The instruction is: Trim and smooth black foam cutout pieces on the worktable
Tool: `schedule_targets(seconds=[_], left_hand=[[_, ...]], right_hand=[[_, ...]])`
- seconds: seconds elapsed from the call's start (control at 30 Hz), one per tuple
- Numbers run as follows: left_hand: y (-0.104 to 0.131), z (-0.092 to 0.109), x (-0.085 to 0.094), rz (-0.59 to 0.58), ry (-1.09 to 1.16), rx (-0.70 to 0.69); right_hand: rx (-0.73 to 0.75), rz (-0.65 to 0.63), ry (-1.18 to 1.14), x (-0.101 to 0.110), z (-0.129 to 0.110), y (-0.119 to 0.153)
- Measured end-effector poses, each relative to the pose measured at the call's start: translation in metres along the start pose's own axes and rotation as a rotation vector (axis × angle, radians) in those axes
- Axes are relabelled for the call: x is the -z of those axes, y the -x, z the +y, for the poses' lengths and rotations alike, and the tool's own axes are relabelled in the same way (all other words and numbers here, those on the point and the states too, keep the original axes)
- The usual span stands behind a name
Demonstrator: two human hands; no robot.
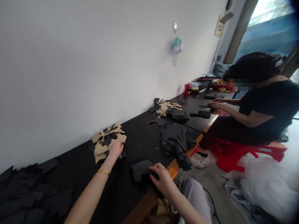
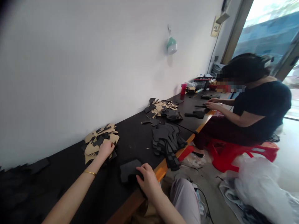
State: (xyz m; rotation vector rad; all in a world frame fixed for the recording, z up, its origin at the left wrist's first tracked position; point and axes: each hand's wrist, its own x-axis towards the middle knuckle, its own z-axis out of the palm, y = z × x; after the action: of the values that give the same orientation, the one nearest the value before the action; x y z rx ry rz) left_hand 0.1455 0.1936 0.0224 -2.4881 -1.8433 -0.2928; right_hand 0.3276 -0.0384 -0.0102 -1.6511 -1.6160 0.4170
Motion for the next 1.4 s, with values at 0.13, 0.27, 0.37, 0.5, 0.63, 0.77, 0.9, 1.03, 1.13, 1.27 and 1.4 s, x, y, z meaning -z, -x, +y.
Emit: schedule_targets(seconds=[0.13, 0.27, 0.37, 0.5, 0.63, 0.77, 0.9, 1.03, 1.13, 1.27, 1.4], left_hand=[[0.004, -0.004, 0.009, 0.029, 0.078, 0.017], [0.011, -0.023, 0.033, 0.188, 0.191, 0.065], [0.017, -0.045, 0.059, 0.36, 0.503, 0.184], [0.054, -0.073, 0.074, 0.339, 0.919, 0.317], [0.119, -0.094, 0.055, -0.093, 0.991, 0.408], [0.147, -0.103, 0.043, 0.112, 0.252, 0.335], [0.116, -0.078, 0.046, 0.105, 0.175, 0.113], [0.079, -0.027, 0.037, -0.019, 0.136, -0.001], [0.074, 0.012, 0.033, -0.035, 0.243, -0.052], [0.092, 0.046, 0.05, -0.239, 0.783, -0.183], [0.106, 0.057, 0.072, -0.557, 0.926, -0.258]], right_hand=[[0.126, 0.113, 0.024, -0.01, 0.006, 0.006], [0.185, 0.156, 0.001, -0.017, 0.012, 0.011], [0.182, 0.129, -0.032, -0.018, 0.017, 0.013], [0.13, 0.136, -0.074, -0.019, 0.026, 0.013], [0.11, 0.153, -0.092, -0.017, 0.031, 0.01], [0.121, 0.174, -0.086, -0.013, 0.025, 0.006], [0.107, 0.168, -0.061, -0.008, 0.014, 0.001], [0.114, 0.209, -0.065, -0.001, 0.008, -0.001], [0.148, 0.28, -0.075, 0.008, 0.005, 0.004], [0.207, 0.391, -0.077, 0.021, 0.0, 0.016], [0.269, 0.402, -0.067, 0.025, -0.006, 0.019]])
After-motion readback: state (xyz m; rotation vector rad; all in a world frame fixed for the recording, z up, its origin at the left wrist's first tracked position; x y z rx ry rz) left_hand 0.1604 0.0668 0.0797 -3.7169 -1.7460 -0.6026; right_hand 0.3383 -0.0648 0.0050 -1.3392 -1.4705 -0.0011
